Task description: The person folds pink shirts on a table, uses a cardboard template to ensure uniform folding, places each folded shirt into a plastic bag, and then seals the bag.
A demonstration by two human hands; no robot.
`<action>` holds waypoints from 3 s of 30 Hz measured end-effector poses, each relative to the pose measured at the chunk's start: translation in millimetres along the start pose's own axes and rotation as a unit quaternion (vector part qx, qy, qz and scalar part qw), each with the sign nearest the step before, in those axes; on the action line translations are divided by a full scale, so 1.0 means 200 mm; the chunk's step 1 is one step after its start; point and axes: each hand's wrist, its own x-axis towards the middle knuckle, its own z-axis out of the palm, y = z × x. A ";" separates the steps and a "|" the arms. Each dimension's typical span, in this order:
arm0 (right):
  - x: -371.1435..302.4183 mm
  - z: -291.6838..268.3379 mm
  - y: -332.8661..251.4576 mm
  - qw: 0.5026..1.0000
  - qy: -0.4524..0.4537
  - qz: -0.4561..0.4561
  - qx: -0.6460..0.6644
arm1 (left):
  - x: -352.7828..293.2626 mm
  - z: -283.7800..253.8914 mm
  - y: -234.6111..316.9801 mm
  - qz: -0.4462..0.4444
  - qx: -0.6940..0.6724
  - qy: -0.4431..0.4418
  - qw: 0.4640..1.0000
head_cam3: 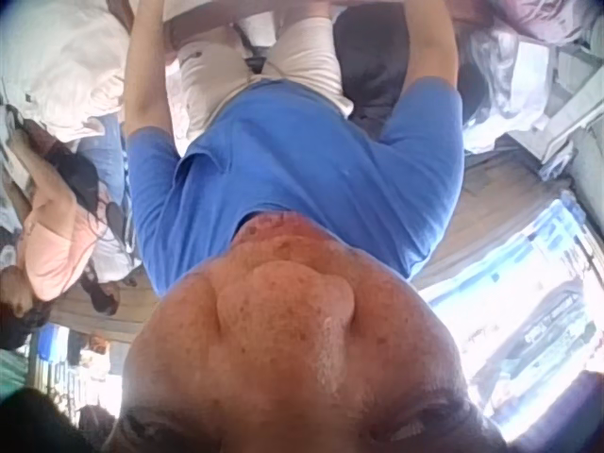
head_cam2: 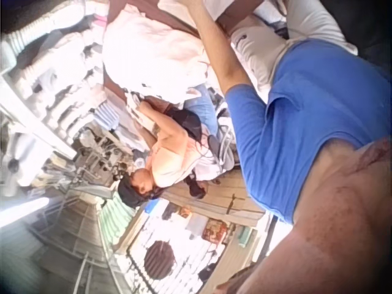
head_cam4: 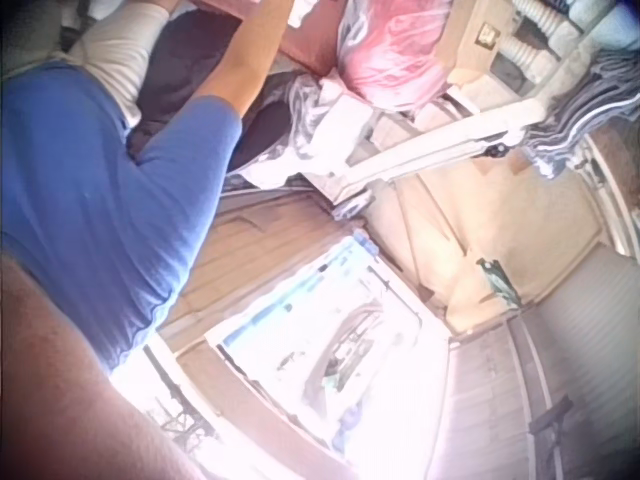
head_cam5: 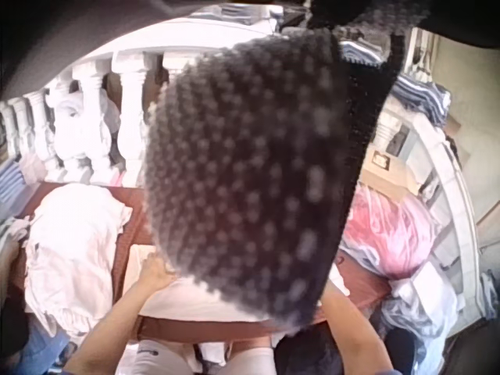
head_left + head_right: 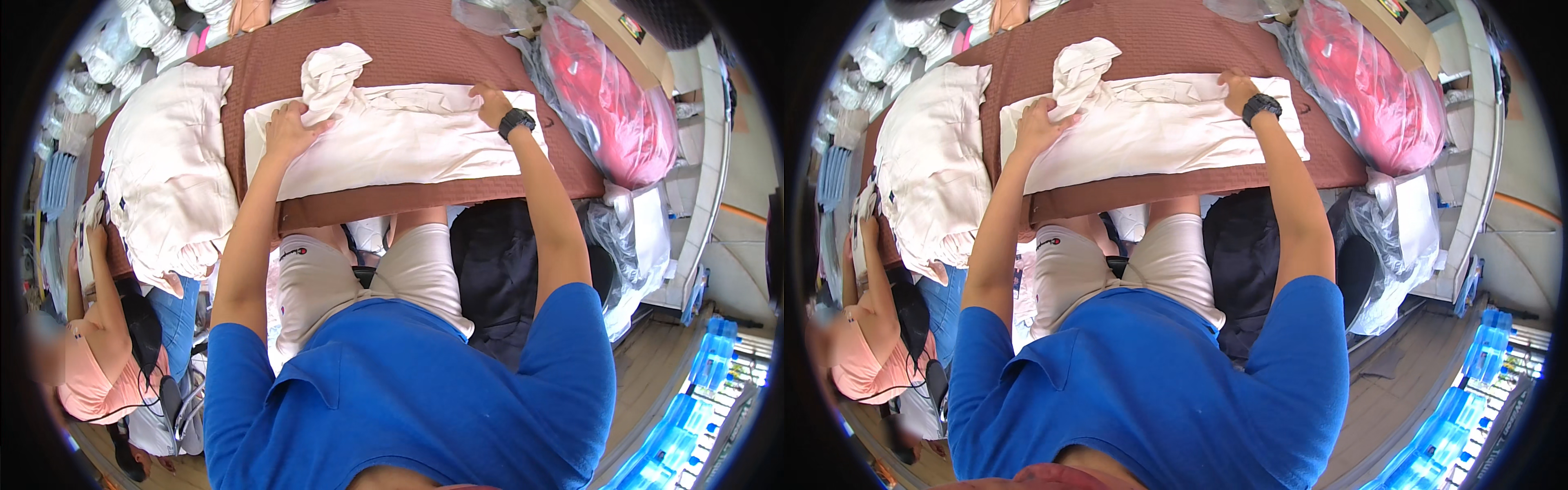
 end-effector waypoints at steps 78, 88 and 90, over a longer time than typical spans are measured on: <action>-0.26 0.00 0.25 0.953 0.151 0.191 -0.182 | 0.19 0.50 0.68 0.257 -0.121 0.000 0.959; -0.16 -0.08 0.38 0.939 0.157 0.155 -0.263 | 0.23 0.48 0.72 0.237 -0.098 0.055 0.965; -0.17 0.02 0.33 0.928 0.201 0.172 -0.263 | 0.24 0.54 0.72 0.234 -0.074 0.058 0.968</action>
